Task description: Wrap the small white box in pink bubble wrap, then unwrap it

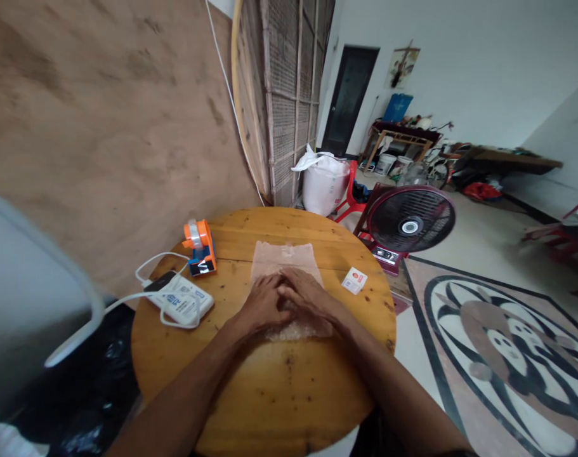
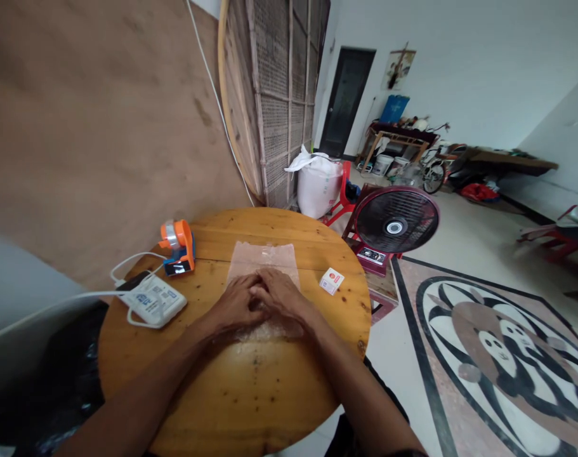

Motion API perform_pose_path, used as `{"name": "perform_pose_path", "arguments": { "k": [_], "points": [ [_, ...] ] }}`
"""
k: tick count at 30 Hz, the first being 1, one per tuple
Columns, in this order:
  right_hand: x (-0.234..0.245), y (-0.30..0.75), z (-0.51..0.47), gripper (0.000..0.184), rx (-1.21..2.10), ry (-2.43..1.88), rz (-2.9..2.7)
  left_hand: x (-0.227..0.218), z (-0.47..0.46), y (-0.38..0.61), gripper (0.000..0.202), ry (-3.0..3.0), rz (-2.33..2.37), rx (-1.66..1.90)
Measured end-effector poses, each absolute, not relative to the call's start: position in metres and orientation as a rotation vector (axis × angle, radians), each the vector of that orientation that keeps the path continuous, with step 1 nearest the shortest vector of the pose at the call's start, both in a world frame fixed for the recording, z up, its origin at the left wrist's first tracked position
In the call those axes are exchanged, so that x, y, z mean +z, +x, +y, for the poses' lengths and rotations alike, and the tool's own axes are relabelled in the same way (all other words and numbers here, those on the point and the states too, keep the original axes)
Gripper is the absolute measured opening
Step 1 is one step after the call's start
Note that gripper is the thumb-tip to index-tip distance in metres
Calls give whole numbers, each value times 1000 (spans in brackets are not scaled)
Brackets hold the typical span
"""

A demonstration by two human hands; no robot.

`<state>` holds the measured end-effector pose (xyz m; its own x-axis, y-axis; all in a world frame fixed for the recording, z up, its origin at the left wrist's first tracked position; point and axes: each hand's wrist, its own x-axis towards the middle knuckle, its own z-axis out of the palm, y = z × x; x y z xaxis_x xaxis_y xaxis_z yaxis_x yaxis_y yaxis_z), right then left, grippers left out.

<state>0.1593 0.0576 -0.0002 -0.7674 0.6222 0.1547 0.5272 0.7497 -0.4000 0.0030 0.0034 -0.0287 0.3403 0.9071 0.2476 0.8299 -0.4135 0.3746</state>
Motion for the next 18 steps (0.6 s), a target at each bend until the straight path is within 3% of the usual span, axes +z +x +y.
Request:
{"name": "perform_pose_path", "arguments": {
  "k": [10,18],
  "points": [
    [-35,178,90,53,147,-1194,-2644,-24,4,-3,60,2456,1609,493],
    [-34,179,91,52,145,-1188,-2658,-29,10,-11,32,2391,1632,671]
  ]
}}
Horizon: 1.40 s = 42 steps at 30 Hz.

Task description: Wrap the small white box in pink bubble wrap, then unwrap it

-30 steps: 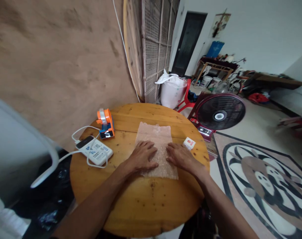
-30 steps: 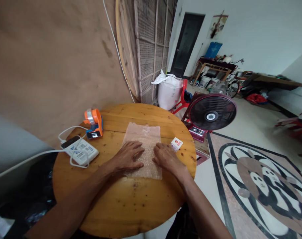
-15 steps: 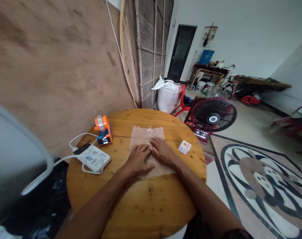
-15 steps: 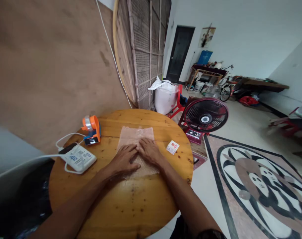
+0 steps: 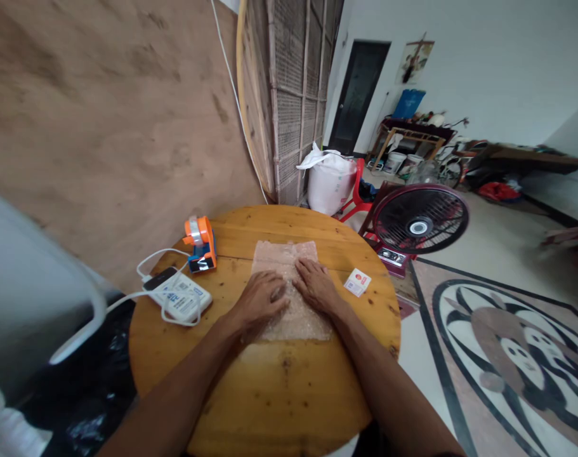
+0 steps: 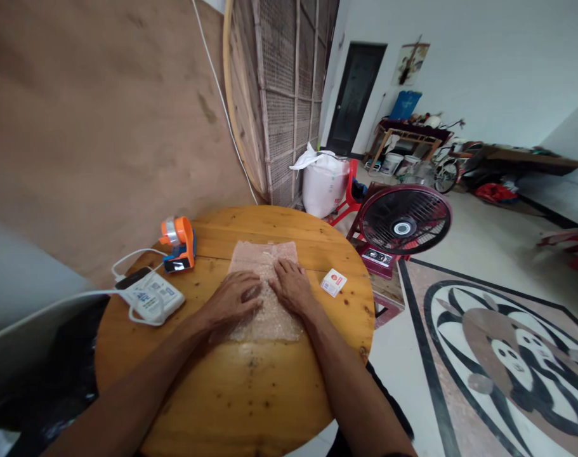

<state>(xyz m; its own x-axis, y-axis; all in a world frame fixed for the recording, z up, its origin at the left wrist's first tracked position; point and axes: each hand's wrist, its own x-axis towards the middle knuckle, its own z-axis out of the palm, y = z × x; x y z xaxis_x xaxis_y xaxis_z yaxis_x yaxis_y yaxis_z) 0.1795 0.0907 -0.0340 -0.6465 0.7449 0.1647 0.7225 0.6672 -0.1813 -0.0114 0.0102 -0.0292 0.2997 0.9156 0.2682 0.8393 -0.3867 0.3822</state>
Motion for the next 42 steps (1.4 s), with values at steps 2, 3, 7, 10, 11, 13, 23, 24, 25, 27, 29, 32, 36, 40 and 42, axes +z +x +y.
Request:
{"name": "perform_pose_path", "arguments": {
  "k": [2,3,7,10,11,13,23,24,25,27,29,32,36,40,42],
  "points": [
    [-33,180,90,52,154,-1189,-2655,-29,11,-15,38,2388,1641,663],
    [-32,180,90,52,154,-1187,-2652,-28,11,-17,44,2386,1639,639],
    [-32,180,88,55,134,-1226,-2632,-25,10,-24,62,2380,1605,493],
    [-33,179,88,59,104,-1298,-2612,-24,9,-27,70,2373,1589,438],
    [-33,179,88,59,97,-1307,-2613,-24,9,-27,70,2380,1580,433],
    [-34,179,88,58,87,-1307,-2618,-24,9,-26,68,2402,1565,449],
    [-32,179,86,55,89,-1317,-2579,-30,10,-20,67,2450,1470,491],
    [-31,179,87,54,103,-1318,-2576,-30,10,-21,67,2450,1471,485],
    [-30,180,87,52,116,-1320,-2575,-31,10,-22,68,2449,1476,482],
    [-28,181,87,50,137,-1317,-2576,-33,11,-24,68,2447,1491,475],
    [-24,183,86,48,154,-1309,-2590,-34,11,-24,68,2448,1500,472],
    [-13,189,84,43,165,-1315,-2643,-34,11,-24,68,2453,1489,485],
    [12,214,79,42,29,-1420,-2643,-32,11,-23,66,2453,1470,500],
    [32,254,72,50,-99,-1603,-2560,-29,9,-23,64,2435,1469,491],
    [34,272,71,56,-99,-1716,-2503,-27,8,-22,63,2436,1471,491]
  ]
}}
